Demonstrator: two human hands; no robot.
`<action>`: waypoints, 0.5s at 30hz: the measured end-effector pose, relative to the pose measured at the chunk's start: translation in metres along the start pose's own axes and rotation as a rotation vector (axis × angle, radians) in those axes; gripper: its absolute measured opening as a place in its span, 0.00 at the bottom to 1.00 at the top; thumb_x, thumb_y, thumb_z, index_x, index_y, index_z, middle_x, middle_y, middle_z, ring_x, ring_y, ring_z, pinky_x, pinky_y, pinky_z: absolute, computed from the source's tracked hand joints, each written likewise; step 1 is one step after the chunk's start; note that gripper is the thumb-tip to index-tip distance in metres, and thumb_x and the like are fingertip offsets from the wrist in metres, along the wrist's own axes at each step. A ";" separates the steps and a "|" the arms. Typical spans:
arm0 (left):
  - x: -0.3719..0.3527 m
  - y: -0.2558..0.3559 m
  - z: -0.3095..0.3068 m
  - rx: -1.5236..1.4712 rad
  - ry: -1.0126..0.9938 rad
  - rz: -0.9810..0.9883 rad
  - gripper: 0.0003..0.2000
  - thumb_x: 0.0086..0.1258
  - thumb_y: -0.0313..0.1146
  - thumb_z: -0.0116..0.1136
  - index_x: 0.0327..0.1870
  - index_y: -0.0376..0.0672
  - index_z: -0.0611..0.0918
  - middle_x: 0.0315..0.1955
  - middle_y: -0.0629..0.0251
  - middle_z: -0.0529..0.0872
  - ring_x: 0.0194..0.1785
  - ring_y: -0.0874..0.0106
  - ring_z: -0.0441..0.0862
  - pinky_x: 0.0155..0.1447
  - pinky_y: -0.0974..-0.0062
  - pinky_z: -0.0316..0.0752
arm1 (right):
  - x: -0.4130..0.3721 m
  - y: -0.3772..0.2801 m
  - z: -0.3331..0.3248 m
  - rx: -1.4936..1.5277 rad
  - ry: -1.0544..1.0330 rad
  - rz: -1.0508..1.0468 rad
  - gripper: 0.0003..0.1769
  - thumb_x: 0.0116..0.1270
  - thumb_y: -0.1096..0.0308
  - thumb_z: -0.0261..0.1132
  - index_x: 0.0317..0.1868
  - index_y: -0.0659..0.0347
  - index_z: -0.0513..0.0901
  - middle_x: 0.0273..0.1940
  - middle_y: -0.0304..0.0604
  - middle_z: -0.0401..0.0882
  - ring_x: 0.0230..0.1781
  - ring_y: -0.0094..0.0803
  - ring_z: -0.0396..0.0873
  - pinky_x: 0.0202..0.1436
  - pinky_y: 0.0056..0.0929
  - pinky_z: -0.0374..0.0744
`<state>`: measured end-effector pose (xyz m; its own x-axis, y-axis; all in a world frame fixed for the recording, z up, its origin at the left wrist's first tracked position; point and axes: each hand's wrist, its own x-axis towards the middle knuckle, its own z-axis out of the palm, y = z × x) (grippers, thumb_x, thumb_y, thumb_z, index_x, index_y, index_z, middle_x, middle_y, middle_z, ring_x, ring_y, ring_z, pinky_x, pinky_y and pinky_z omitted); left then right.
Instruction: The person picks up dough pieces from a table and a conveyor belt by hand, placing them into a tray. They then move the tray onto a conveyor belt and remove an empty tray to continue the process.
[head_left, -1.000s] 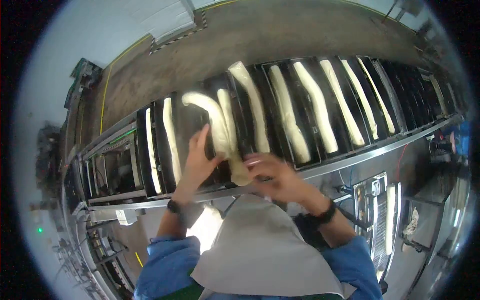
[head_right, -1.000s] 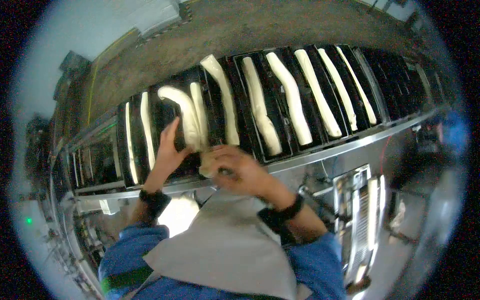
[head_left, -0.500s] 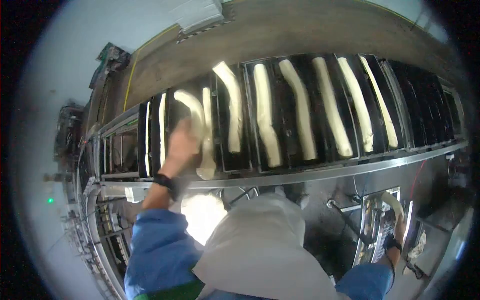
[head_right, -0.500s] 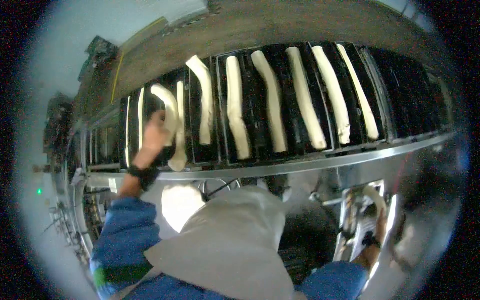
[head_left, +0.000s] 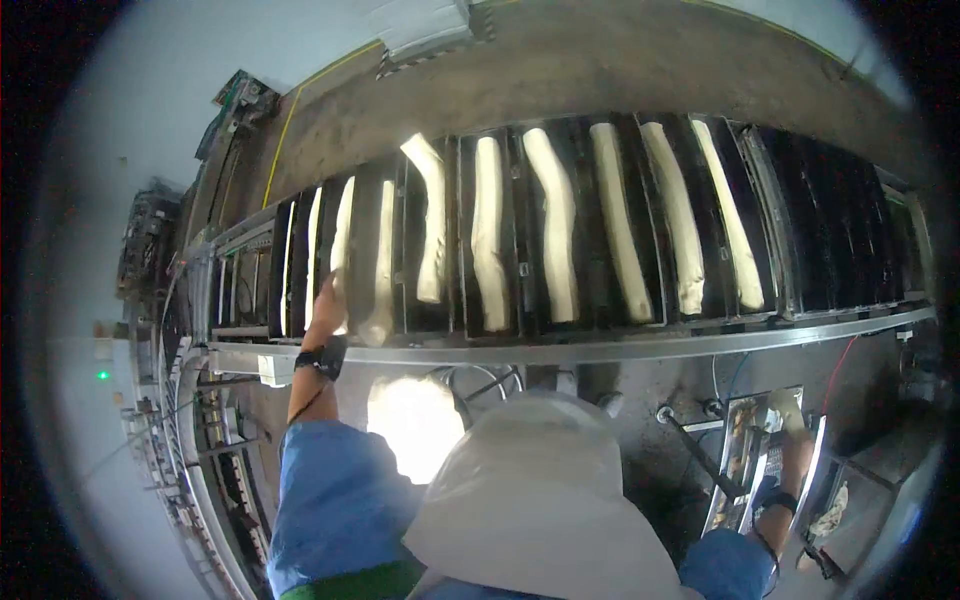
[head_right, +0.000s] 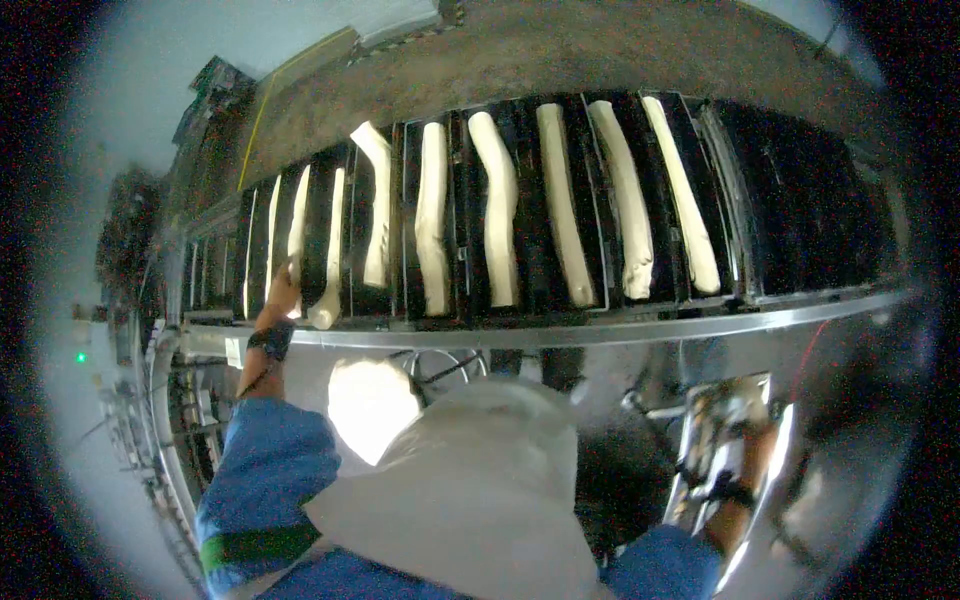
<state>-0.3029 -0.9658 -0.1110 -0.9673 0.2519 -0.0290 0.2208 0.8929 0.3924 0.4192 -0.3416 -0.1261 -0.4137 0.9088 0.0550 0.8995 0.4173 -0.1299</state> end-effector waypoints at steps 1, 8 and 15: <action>0.004 0.003 0.005 -0.124 -0.086 -0.170 0.22 0.66 0.26 0.44 0.63 0.43 0.70 0.41 0.49 0.83 0.44 0.53 0.82 0.48 0.62 0.76 | 0.008 0.013 0.005 -0.007 0.005 0.003 0.15 0.55 0.61 0.67 0.36 0.64 0.81 0.32 0.52 0.81 0.35 0.50 0.81 0.38 0.44 0.79; -0.003 -0.018 0.018 -0.071 0.179 0.207 0.19 0.67 0.21 0.48 0.61 0.37 0.71 0.60 0.46 0.72 0.62 0.56 0.72 0.65 0.69 0.66 | 0.016 0.064 -0.045 0.632 -0.230 0.122 0.17 0.68 0.66 0.55 0.52 0.67 0.76 0.48 0.53 0.79 0.51 0.42 0.76 0.55 0.36 0.73; -0.035 0.017 -0.024 -0.638 -0.424 -0.226 0.30 0.63 0.21 0.51 0.70 0.42 0.63 0.60 0.62 0.72 0.55 0.69 0.74 0.58 0.77 0.70 | 0.110 -0.134 -0.197 0.201 0.243 -0.671 0.22 0.58 0.74 0.63 0.55 0.56 0.75 0.56 0.52 0.73 0.56 0.44 0.72 0.61 0.36 0.68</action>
<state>-0.2680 -0.9689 -0.0816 -0.8217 0.3259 -0.4675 -0.2129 0.5854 0.7823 0.2814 -0.2968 0.0921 -0.8017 0.4434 0.4010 0.4114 0.8958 -0.1681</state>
